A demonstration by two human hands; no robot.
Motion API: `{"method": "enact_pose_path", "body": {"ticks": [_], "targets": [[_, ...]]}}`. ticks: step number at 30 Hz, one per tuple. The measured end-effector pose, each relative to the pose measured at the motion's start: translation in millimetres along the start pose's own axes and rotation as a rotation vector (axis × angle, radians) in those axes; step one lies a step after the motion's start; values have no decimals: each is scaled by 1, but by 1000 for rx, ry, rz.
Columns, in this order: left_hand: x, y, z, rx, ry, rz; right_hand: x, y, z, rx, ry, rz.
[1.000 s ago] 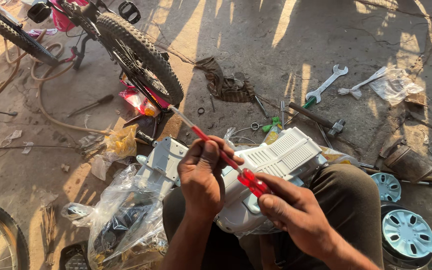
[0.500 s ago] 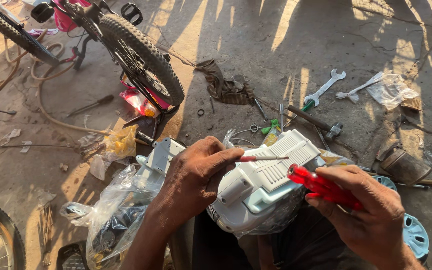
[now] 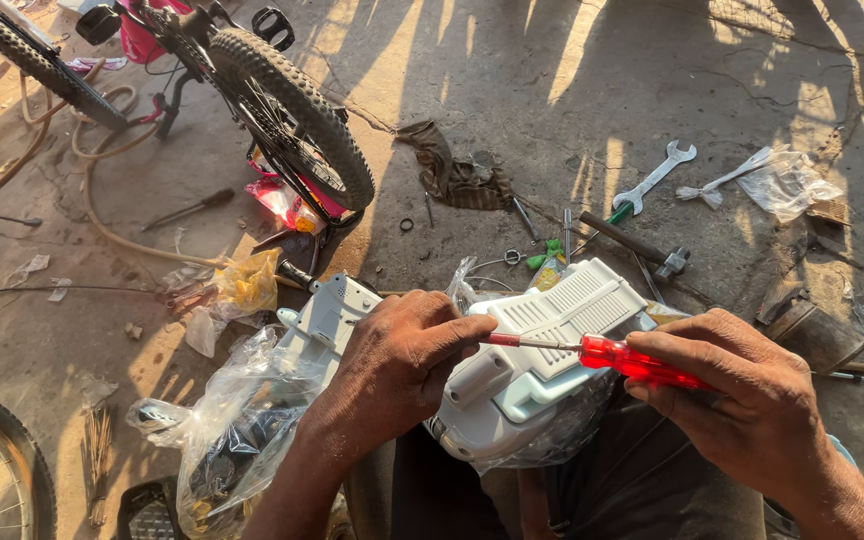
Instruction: The person unwraps a white plastic electronic device from a clear plastic bag and uses a red screwdriver to tighten screws on its casing. They rotate the device to access different sides and continue securing the casing.
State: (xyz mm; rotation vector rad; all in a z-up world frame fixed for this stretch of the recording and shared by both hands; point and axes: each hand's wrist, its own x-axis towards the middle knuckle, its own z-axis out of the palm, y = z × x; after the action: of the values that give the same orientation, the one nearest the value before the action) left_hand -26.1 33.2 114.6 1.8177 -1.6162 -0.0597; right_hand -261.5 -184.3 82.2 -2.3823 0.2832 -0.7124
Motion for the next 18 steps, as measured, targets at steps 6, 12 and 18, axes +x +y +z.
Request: {"method": "enact_pose_path", "body": {"ticks": [6,12,18], "targets": [[-1,5,12,-28,-127,31,-5,4,15,29,-39,-192],[-4,13,25,18,-220,99,-22,2,31,631,-311,408],[-9,9,32,61,196,179,-91,22,44,253,-75,239]]}}
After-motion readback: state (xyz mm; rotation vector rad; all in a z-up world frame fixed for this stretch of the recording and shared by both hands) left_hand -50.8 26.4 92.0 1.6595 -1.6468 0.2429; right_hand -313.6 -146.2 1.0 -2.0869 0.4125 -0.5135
